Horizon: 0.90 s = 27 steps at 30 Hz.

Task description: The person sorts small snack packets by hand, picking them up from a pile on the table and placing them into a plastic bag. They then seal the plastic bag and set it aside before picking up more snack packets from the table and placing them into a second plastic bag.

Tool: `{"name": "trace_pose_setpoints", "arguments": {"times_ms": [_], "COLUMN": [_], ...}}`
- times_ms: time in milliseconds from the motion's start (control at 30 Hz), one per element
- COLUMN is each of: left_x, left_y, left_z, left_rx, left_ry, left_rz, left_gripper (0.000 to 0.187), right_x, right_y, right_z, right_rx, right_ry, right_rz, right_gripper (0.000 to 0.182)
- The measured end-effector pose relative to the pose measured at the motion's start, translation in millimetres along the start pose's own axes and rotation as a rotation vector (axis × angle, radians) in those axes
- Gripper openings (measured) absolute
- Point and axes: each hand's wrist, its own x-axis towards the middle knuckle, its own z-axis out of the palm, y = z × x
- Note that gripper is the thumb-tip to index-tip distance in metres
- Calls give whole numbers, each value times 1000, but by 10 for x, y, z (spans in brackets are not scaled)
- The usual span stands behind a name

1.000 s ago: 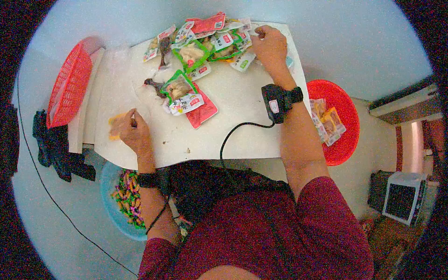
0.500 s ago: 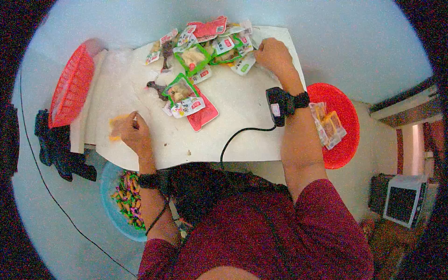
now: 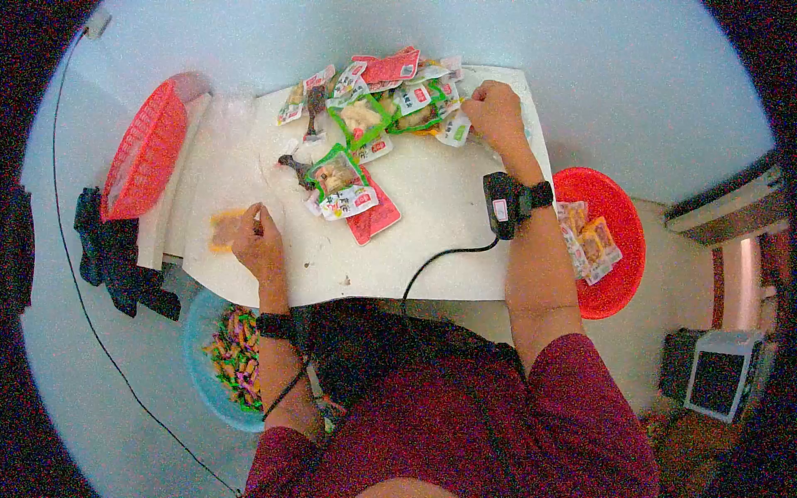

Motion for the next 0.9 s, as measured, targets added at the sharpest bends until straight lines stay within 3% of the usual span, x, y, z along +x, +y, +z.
{"name": "trace_pose_setpoints", "arguments": {"times_ms": [67,167,367,433,533,667,767,900], "left_x": [-5,-6,-101,-186,-358,-443,-395,-408], "left_y": [0,31,160,329,418,378,366,404], "left_z": [-7,-8,-130,-250,-245,-318,-239,-253], "left_rx": [-3,16,-59,-109,-235,-126,-149,-168], "left_ry": [1,-5,-42,-103,-7,-29,16,17], "left_rz": [7,25,35,-34,76,193,179,142], "left_gripper": [13,13,14,14,14,15,15,15], "right_x": [16,52,30,-38,-7,52,117,113], "right_y": [-27,9,-91,-205,-137,-86,177,130], "right_z": [-64,-119,-333,-434,-434,-321,-353,-496], "right_rx": [51,11,-10,-2,5,-43,-171,-156], "right_ry": [66,401,601,614,661,635,582,665], "right_rz": [5,-153,-162,-135,-186,-234,-145,-206], "right_gripper": [19,14,13,16,19,20,19,22]}}
